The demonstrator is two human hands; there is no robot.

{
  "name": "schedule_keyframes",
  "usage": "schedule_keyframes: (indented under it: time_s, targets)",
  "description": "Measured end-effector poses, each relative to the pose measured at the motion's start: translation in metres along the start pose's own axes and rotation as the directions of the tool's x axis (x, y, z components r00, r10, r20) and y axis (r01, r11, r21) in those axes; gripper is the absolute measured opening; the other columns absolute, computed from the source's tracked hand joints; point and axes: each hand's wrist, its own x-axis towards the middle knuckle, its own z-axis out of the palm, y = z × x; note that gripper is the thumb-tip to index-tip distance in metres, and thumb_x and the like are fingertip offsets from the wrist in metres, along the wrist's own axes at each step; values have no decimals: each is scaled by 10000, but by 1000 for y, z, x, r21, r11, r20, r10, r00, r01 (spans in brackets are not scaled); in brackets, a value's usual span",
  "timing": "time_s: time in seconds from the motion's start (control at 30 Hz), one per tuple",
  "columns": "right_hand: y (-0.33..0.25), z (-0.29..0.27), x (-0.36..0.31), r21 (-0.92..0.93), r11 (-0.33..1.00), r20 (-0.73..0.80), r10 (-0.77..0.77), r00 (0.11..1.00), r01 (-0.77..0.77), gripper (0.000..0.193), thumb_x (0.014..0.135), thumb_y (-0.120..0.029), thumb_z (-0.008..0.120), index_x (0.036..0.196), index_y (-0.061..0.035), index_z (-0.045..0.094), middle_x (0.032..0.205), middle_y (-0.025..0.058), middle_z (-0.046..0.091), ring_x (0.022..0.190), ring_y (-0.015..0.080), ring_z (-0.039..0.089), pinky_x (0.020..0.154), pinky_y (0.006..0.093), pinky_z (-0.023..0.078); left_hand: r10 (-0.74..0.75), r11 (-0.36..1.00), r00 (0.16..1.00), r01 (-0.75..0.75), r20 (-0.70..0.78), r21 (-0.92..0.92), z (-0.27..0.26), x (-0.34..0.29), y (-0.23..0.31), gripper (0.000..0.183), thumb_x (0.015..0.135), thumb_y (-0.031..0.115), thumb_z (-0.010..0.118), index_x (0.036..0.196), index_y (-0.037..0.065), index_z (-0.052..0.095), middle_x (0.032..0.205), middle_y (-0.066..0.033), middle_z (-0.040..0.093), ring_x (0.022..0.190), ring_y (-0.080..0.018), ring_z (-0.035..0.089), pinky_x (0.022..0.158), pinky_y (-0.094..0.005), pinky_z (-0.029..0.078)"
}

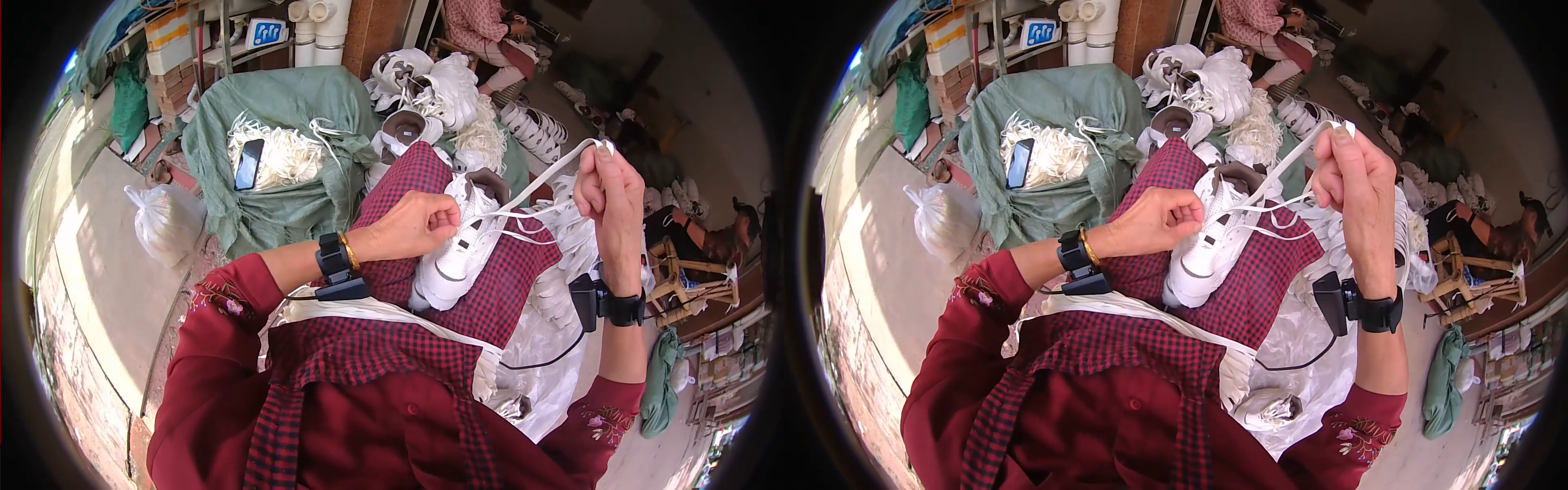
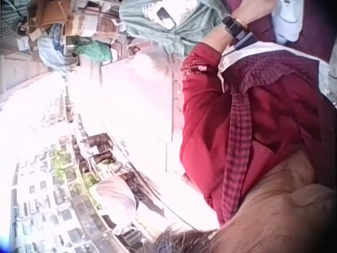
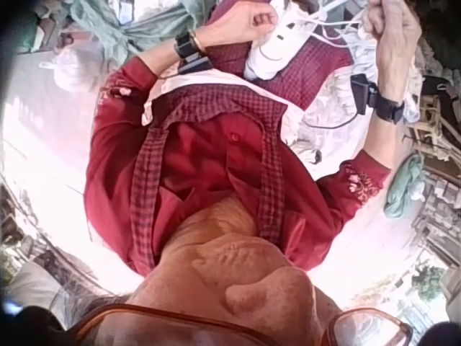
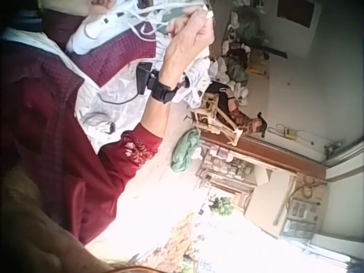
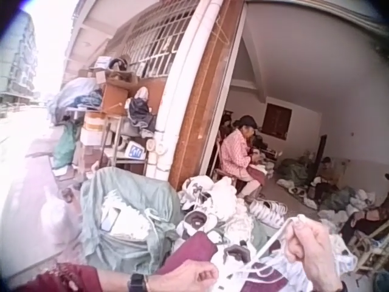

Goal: The recorder inserts laces into the eyelets of a white athletic shoe and then organizes a stack of similar shoes.

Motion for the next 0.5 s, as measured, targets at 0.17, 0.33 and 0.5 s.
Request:
schedule_keyframes:
  time_s: [0.17,0.33,0.5]
  targets:
    - [14,-8,0,80,996,-71,49,996,-44,334,1056,-305,453,875,-49,569,569,-46,393,515,67,455,482,218,292,88,989,996,-86,-16,118,9,1,6,162,833,101,722,953,9,663,781,-87,635,682,-161,637,624,-305,531]
    - [-6,-8,-1,295,950,-149,-59,987,101,297,1051,-265,455,872,-41,533,563,-23,370,509,97,406,504,238,328,181,957,980,-156,-81,245,13,-3,10,169,821,113,734,950,24,671,803,-85,605,670,-212,634,616,-338,524]
    - [-39,16,-22,273,954,-127,-94,987,126,328,1056,-263,423,841,-30,507,536,-10,369,489,112,412,507,245,349,340,847,940,-289,-36,447,12,-1,8,124,826,103,719,920,30,684,908,-88,589,769,-262,644,677,-365,532]
